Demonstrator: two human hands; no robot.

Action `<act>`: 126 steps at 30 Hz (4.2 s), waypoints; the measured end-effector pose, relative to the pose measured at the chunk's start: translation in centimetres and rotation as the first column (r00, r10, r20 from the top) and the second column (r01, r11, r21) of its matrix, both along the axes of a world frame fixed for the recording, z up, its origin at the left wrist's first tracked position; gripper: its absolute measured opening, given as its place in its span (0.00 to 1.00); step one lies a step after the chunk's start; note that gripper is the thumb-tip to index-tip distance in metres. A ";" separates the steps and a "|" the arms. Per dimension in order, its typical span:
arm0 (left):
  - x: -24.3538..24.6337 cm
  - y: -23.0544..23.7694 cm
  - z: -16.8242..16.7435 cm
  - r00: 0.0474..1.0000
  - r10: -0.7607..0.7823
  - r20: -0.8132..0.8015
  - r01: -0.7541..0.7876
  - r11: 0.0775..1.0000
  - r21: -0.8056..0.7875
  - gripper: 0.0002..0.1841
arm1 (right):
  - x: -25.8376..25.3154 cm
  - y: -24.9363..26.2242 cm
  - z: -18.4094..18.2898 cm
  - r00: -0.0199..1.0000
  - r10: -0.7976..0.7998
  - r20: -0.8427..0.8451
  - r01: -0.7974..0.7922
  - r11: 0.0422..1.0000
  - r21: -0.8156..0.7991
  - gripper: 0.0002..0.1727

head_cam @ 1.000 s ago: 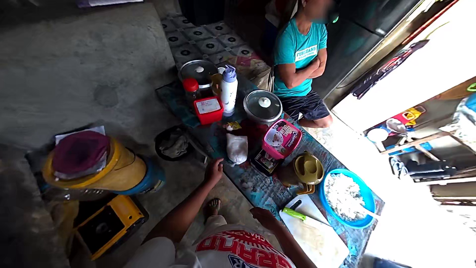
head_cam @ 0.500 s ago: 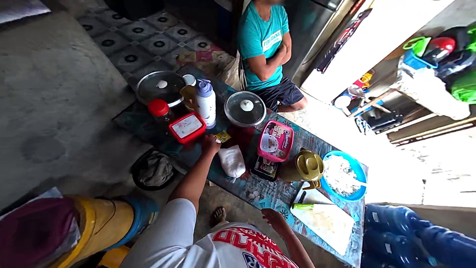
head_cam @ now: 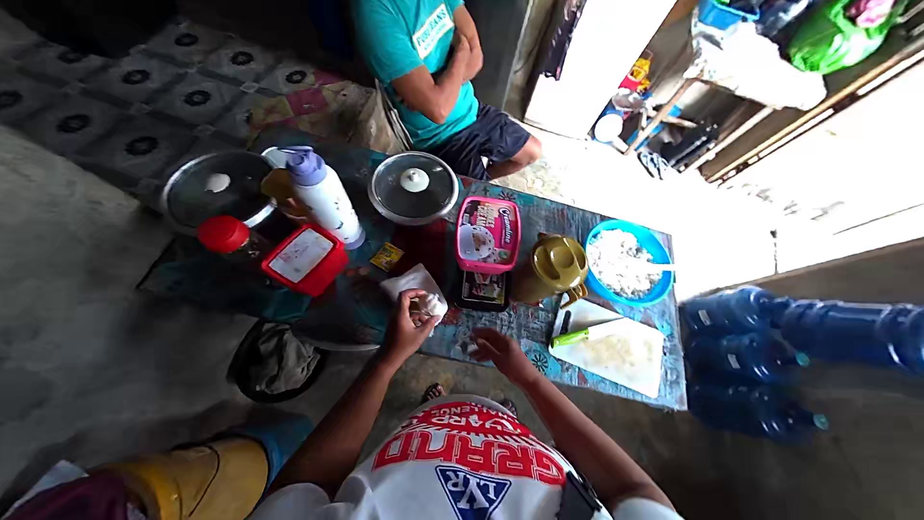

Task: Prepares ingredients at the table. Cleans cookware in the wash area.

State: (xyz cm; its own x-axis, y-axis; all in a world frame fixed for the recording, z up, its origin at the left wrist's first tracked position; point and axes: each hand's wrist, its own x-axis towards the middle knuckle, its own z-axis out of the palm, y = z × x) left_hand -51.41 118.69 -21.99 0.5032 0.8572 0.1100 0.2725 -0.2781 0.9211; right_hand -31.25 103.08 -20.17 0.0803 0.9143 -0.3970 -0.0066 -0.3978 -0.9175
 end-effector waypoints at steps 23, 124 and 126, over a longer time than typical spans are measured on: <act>17.0 -15.7 -0.1 0.892 -0.441 -0.100 0.395 0.867 -0.303 0.21 | 10.0 -11.5 -1.6 0.885 -0.266 0.381 0.233 0.964 0.131 0.23; 15.7 -17.8 1.2 0.962 -0.205 -0.183 0.139 0.938 -0.318 0.12 | 12.4 -12.1 -3.2 0.625 -0.227 -0.747 0.200 0.971 -0.127 0.19; 14.4 -19.0 1.4 0.950 -0.151 -0.272 0.096 0.974 -0.205 0.13 | 11.6 -11.4 -3.0 0.751 -0.136 -0.647 0.112 0.991 -0.077 0.20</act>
State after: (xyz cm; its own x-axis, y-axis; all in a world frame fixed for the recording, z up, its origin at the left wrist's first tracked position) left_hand -36.97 99.69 -20.58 0.5928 0.7777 -0.2092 0.5051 -0.1567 0.8487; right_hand -19.68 91.63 -23.13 -0.0953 0.9008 -0.4236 -0.6469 -0.3795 -0.6614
